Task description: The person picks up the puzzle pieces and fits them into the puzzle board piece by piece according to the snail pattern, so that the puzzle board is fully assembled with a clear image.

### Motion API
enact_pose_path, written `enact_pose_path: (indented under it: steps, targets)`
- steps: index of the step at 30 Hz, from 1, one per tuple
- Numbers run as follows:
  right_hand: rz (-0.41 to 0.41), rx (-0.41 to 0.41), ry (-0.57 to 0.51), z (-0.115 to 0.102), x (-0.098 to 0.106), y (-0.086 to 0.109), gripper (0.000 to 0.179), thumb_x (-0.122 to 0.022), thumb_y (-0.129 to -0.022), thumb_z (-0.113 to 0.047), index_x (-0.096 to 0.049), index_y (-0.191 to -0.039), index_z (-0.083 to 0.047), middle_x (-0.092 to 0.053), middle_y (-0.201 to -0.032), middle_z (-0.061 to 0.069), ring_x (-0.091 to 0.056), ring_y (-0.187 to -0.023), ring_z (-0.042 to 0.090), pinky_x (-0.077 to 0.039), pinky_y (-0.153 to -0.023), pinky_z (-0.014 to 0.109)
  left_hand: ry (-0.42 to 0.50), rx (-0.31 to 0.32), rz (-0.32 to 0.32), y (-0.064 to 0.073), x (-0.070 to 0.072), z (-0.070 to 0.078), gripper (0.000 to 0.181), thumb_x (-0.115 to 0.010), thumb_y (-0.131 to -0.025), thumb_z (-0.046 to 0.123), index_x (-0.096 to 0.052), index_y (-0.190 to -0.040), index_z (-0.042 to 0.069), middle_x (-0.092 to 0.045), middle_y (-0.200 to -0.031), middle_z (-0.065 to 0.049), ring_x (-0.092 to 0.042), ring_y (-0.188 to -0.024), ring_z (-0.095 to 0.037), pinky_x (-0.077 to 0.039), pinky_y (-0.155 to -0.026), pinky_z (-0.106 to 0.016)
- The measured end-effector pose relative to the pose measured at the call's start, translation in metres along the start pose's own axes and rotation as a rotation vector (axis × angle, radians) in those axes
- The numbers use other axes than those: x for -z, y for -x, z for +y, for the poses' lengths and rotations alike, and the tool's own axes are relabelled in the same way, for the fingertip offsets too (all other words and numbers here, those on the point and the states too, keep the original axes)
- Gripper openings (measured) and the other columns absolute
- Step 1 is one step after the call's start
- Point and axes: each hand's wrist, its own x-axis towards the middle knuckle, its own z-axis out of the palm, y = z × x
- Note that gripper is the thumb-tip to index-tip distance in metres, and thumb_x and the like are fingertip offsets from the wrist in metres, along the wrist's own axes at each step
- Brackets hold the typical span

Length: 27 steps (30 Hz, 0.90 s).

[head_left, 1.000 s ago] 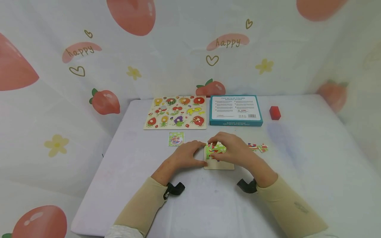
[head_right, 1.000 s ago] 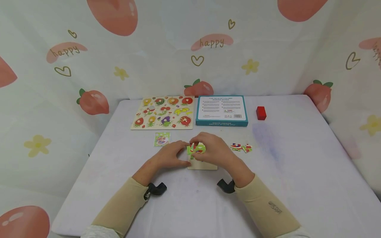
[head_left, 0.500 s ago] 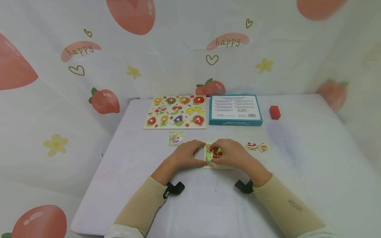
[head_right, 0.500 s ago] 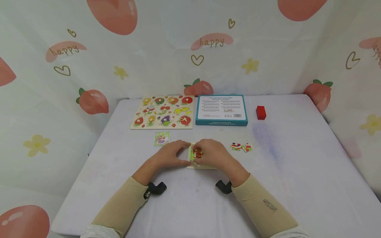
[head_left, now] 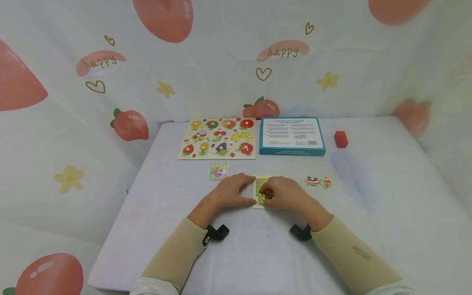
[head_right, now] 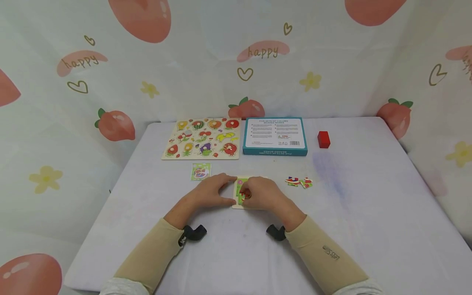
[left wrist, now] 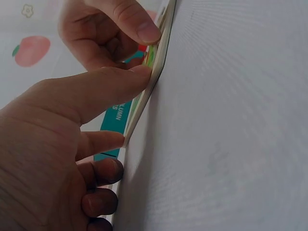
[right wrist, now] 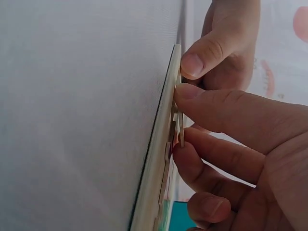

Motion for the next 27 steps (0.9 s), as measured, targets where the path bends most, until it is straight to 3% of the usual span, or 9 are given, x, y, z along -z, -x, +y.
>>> enact_pose_path:
  steps: [11, 18, 27]
  targets:
    - [0.055, 0.076, 0.031, -0.003, -0.007, -0.001, 0.026, -0.087, -0.084, -0.023, -0.082, -0.107, -0.012, -0.066, -0.091, -0.006, -0.056, -0.083, 0.012, -0.049, -0.075, 0.030, 0.006, 0.012, -0.013, 0.000, 0.001, 0.000, 0.080, -0.076, -0.086, 0.054, -0.050, -0.153, 0.018, -0.058, -0.136, 0.001, -0.053, -0.116, -0.015, -0.044, -0.105, -0.038]
    - [0.029, 0.038, 0.034, -0.011, -0.009, 0.001, 0.025, -0.088, -0.082, -0.022, -0.083, -0.104, -0.012, -0.066, -0.091, -0.005, -0.056, -0.086, 0.015, -0.050, -0.079, 0.031, 0.022, 0.009, -0.006, 0.001, 0.002, -0.001, 0.080, -0.078, -0.086, 0.053, -0.051, -0.152, 0.017, -0.060, -0.128, 0.003, -0.052, -0.105, -0.014, -0.047, -0.098, -0.035]
    - [0.055, 0.078, 0.045, -0.008, -0.010, 0.001, 0.016, -0.085, -0.086, -0.018, -0.084, -0.101, -0.013, -0.069, -0.086, -0.008, -0.057, -0.082, 0.013, -0.051, -0.077, 0.031, 0.028, 0.009, -0.002, -0.001, 0.001, -0.001, 0.082, -0.080, -0.084, 0.054, -0.053, -0.151, 0.017, -0.056, -0.107, 0.006, -0.049, -0.094, -0.015, -0.045, -0.083, -0.032]
